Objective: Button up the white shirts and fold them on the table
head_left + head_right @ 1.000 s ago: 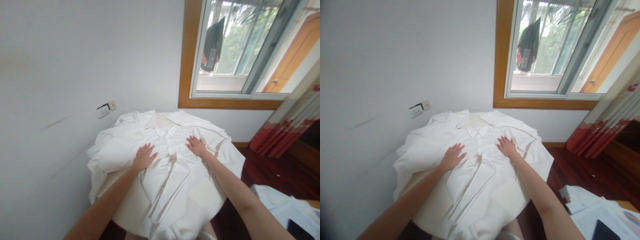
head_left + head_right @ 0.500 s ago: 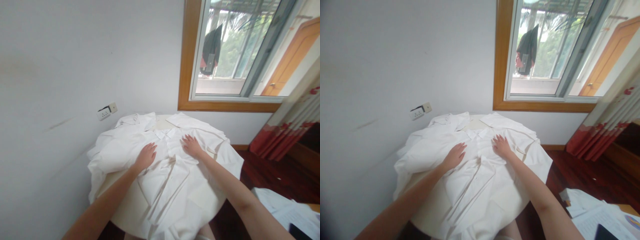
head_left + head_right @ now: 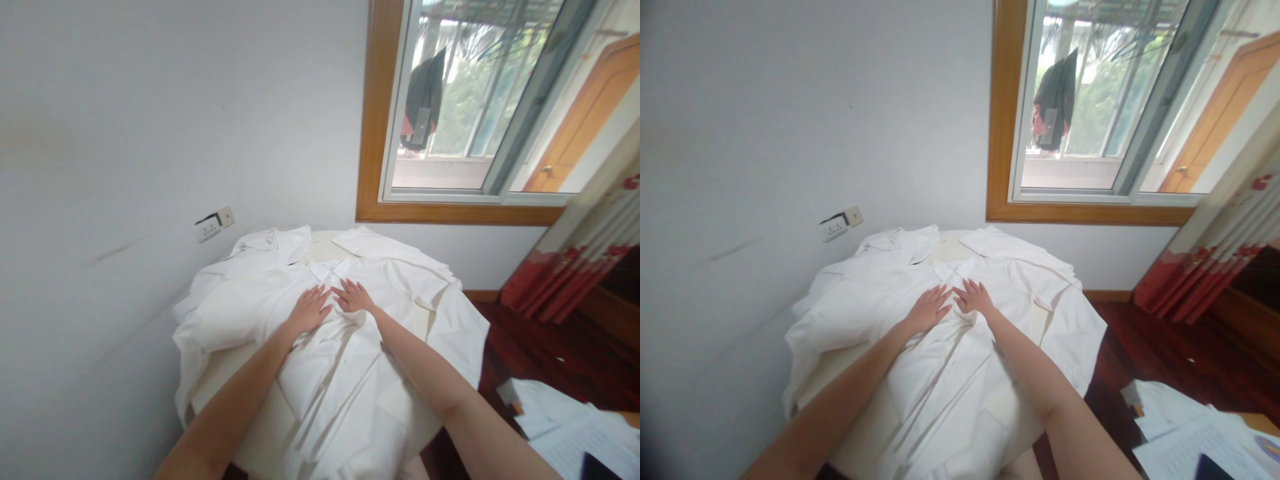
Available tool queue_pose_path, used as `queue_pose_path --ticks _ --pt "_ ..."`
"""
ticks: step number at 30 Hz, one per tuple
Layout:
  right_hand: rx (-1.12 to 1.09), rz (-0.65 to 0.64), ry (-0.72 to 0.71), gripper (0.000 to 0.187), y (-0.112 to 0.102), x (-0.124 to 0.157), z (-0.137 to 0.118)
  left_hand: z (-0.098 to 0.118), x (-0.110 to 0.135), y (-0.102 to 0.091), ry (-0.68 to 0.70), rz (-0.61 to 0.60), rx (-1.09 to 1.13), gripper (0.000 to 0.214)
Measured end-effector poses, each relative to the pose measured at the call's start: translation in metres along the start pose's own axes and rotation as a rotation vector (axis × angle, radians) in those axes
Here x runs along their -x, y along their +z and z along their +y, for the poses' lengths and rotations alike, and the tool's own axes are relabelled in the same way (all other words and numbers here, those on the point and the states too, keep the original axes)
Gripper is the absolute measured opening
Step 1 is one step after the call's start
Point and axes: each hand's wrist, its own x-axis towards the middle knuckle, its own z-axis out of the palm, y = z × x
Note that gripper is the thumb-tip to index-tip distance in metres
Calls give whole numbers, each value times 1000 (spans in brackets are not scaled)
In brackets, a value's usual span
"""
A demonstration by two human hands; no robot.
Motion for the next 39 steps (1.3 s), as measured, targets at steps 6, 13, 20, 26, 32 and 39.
queue_pose_path --ticks 6,13,20,26,32,39 --pt "-21 -21 -2 59 4 2 15 -1 4 -7 9 -39 3 62" --pt "-38 8 22 59 -2 32 69 -22 30 -16 32 0 -19 58" --pt "-67 102 12 53 5 43 102 -37 49 -20 44 55 -31 54" --pt "-152 120 -10 39 -7 31 98 -23 37 -37 37 40 40 43" --pt "-320 155 -125 24 -21 13 58 15 3 -53 1 -46 108 28" --pt "-453 14 14 37 -15 12 8 35 -3 -25 -179 77 133 26"
